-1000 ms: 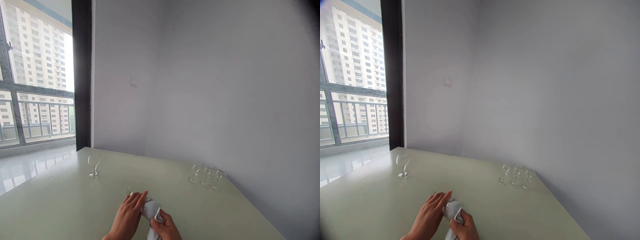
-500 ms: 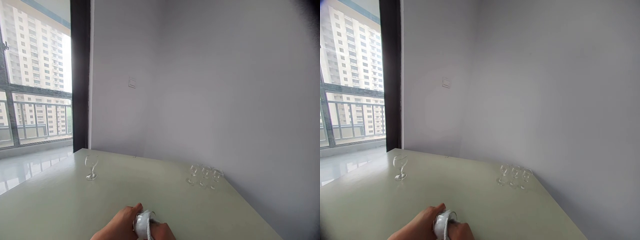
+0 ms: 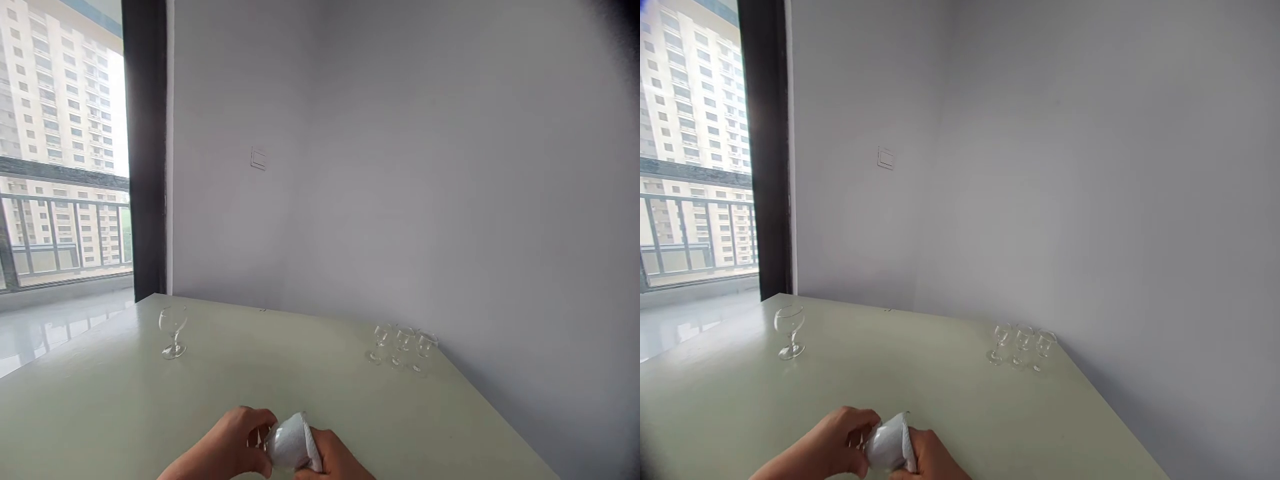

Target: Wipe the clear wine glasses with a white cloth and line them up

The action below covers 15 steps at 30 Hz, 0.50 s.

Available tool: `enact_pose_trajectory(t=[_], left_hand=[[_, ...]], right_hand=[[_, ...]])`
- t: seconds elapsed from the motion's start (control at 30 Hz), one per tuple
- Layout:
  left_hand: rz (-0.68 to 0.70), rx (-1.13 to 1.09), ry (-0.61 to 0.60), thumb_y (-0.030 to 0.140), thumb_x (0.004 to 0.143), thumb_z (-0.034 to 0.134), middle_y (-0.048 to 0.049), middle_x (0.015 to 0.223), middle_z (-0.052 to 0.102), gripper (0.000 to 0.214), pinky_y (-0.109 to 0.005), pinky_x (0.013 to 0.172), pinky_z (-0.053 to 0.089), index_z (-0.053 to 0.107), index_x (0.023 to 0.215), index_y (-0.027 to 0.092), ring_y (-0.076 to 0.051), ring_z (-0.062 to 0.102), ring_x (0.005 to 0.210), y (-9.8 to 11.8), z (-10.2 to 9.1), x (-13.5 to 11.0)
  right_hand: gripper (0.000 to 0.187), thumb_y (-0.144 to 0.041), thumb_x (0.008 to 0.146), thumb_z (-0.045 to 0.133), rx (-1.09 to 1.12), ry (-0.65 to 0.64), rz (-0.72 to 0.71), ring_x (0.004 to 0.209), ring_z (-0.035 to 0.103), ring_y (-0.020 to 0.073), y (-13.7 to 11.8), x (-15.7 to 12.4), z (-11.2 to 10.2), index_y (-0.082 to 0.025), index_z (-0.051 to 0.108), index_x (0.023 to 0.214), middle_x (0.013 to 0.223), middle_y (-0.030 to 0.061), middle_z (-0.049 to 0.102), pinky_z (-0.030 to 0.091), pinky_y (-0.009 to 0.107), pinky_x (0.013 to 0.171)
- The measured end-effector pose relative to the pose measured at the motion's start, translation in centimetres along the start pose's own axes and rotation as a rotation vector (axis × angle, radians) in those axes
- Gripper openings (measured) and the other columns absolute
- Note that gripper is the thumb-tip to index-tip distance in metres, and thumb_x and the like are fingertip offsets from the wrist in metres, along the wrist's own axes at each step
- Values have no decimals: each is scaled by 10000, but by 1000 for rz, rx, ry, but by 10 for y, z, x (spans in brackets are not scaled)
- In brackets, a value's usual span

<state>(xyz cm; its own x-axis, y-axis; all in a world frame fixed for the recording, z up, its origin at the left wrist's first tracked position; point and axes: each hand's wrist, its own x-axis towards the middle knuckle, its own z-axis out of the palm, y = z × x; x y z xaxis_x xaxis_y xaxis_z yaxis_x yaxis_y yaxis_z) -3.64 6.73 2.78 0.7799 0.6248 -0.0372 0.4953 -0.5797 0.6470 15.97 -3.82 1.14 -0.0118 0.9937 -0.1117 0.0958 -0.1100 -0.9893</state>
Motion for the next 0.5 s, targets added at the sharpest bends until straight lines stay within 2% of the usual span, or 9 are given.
enact_pose_trajectory(t=[0.07,0.13,0.2,0.23,0.3,0.4,0.43,0.5], left_hand=[[50,54,95,265,651,689,65,825,627,261,-211,584,366,623,903,274,-135,548,721,2,0,-1],[114,242,296,246,683,675,22,1028,629,398,-287,761,403,576,1064,307,-195,555,906,6,3,0],[207,456,470,186,726,628,0,1077,630,436,-379,882,361,539,1133,318,-238,530,1005,11,6,0],[252,536,515,159,748,595,-4,1041,645,413,-404,904,343,543,1128,312,-241,535,995,13,7,0],[307,595,510,161,787,553,3,912,668,337,-391,864,365,563,1095,299,-216,564,881,13,7,0],[239,458,379,295,781,602,21,788,663,239,-304,683,392,603,1020,301,-190,554,753,9,2,-1],[197,368,317,334,754,634,26,767,660,218,-280,638,383,624,968,293,-183,550,734,7,-1,-1],[102,163,187,312,710,668,41,725,650,154,-240,586,369,652,856,267,-158,545,694,3,-5,-2]], right_hand=[[370,-256,571,750,74,65,-11,654,504,144,1,4,2,-171,696,926,741,-1,627,363,243,615],[441,-320,535,786,261,194,-15,642,515,149,6,13,8,-144,684,927,728,13,628,374,255,618],[527,-409,492,809,485,228,-32,641,534,167,13,23,13,-115,674,908,706,37,633,390,279,631],[548,-443,478,810,565,215,-48,635,538,172,16,27,15,-106,672,888,692,46,633,394,288,633],[565,-469,466,813,608,208,-71,624,531,172,19,28,15,-98,671,868,676,53,630,391,292,634],[617,-459,468,819,436,251,-34,634,499,155,10,16,9,-115,657,954,726,43,627,365,275,627],[606,-452,488,810,348,214,-35,651,489,153,4,10,7,-126,656,975,751,39,623,357,271,633],[506,-426,559,768,174,53,-67,668,461,143,-8,1,4,-151,667,973,771,21,601,342,260,637]])
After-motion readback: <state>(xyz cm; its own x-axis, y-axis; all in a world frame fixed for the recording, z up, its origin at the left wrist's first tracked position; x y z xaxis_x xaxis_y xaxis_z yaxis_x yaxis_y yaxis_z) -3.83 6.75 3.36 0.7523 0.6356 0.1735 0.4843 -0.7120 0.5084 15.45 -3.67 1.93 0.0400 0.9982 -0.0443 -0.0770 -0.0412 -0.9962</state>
